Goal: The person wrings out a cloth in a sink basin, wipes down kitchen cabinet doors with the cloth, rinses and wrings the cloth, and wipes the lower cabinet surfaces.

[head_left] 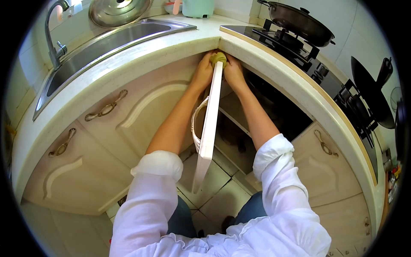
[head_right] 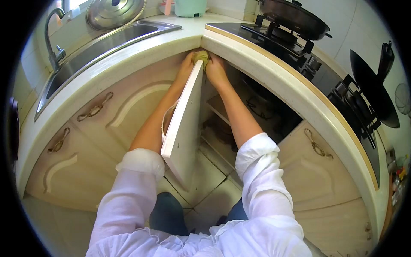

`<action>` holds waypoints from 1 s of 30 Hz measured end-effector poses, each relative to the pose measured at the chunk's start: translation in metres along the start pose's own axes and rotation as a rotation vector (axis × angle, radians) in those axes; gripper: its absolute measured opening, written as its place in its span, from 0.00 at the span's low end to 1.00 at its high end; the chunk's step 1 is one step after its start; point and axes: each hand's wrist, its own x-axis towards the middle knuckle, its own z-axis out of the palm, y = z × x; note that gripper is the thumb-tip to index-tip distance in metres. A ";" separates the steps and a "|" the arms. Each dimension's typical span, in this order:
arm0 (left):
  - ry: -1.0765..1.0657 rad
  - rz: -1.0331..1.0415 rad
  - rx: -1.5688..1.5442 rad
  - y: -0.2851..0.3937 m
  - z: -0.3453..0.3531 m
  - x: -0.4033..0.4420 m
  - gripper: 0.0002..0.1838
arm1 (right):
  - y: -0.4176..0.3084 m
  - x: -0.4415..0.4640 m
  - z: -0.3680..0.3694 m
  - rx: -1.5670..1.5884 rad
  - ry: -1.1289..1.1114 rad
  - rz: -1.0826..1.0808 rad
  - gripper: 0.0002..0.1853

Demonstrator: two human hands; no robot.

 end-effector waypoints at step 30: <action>0.184 0.083 -0.072 0.020 0.004 -0.036 0.16 | -0.018 -0.032 0.008 0.634 0.189 0.230 0.23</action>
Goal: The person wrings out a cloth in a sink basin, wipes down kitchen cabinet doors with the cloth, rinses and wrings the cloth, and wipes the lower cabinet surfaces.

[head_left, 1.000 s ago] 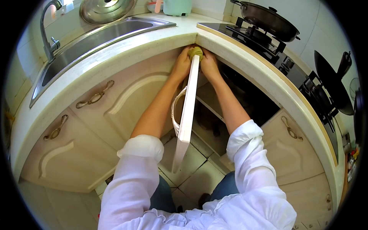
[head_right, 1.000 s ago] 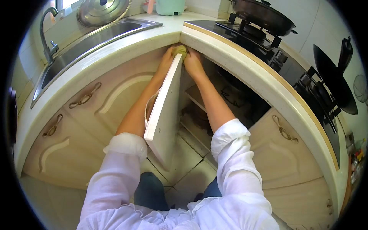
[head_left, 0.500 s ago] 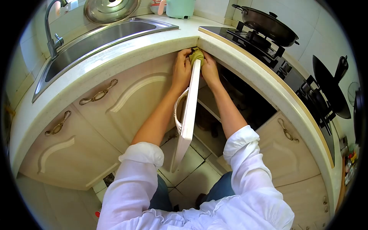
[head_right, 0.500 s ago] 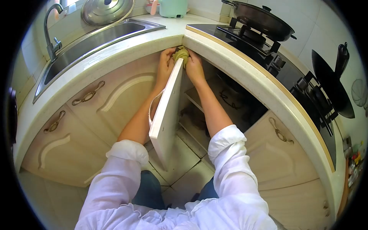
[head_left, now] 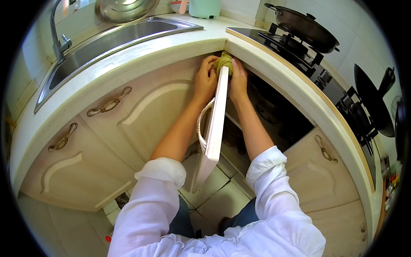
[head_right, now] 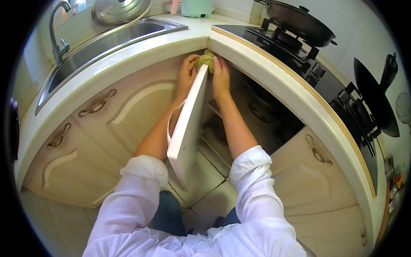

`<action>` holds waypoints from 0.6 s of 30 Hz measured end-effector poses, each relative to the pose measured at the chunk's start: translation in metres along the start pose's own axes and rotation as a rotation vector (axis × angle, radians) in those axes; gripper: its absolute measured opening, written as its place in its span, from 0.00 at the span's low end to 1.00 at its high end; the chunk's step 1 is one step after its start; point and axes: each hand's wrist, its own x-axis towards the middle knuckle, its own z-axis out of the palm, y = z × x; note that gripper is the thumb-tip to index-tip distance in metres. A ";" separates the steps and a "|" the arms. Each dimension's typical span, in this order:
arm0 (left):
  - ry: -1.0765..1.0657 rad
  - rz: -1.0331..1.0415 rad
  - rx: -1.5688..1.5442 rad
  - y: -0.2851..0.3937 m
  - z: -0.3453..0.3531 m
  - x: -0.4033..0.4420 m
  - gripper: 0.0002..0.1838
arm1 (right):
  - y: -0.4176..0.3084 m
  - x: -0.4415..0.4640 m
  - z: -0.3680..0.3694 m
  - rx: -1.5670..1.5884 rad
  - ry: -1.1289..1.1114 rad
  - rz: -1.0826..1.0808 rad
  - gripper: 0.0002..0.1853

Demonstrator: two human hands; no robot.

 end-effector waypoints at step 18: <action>-0.197 -0.051 0.096 -0.045 0.000 0.023 0.29 | 0.028 0.027 -0.005 -0.414 0.019 -0.328 0.22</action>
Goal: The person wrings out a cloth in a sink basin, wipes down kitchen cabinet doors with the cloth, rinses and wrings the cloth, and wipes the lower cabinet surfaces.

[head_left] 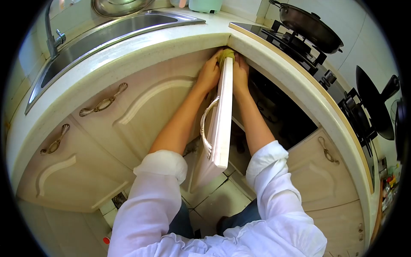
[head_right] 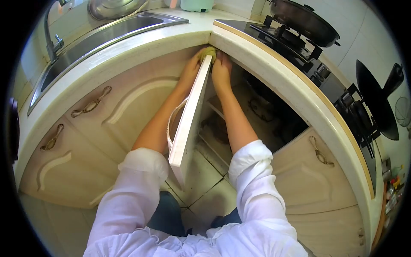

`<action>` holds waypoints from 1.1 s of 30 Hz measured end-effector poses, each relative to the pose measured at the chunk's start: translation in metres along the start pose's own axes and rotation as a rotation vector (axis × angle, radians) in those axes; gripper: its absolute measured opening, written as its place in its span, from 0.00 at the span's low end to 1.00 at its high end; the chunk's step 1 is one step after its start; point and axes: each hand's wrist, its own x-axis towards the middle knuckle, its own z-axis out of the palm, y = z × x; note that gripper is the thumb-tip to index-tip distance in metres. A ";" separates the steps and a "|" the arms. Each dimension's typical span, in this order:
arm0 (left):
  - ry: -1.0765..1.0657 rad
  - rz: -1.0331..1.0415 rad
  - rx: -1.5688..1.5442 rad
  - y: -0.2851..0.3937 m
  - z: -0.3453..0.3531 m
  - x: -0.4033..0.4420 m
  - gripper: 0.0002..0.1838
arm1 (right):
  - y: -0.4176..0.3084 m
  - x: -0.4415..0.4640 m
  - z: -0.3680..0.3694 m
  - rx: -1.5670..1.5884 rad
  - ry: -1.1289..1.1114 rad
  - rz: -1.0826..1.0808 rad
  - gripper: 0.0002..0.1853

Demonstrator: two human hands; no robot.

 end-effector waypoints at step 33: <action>-0.081 -0.142 0.155 0.039 -0.015 -0.027 0.18 | -0.021 -0.021 -0.018 -0.054 -0.160 0.106 0.20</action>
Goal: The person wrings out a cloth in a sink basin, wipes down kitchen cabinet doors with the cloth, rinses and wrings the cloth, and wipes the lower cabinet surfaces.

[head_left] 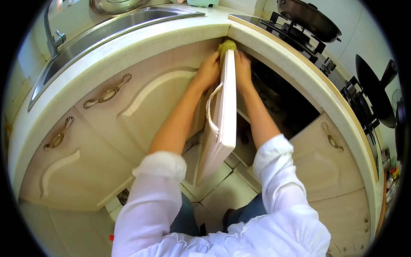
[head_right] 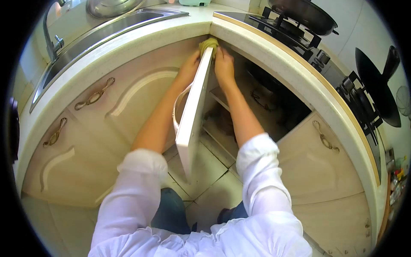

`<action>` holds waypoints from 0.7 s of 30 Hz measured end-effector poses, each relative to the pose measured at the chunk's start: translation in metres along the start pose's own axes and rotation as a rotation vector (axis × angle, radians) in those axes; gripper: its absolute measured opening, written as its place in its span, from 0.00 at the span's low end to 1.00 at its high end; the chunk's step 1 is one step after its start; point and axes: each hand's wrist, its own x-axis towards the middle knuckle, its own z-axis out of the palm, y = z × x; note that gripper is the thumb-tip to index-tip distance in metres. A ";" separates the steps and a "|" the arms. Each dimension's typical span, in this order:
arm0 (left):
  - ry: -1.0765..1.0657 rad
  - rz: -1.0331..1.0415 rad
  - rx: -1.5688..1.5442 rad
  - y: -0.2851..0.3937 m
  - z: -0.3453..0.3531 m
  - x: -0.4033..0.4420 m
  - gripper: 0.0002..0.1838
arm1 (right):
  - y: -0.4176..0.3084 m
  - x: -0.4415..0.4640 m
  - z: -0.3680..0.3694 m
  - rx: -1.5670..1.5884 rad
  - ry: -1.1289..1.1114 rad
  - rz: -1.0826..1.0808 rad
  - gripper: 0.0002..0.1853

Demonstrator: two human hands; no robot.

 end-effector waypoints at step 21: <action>-0.062 -0.174 -0.680 0.055 -0.029 -0.115 0.25 | -0.118 -0.133 -0.020 0.066 0.001 0.011 0.19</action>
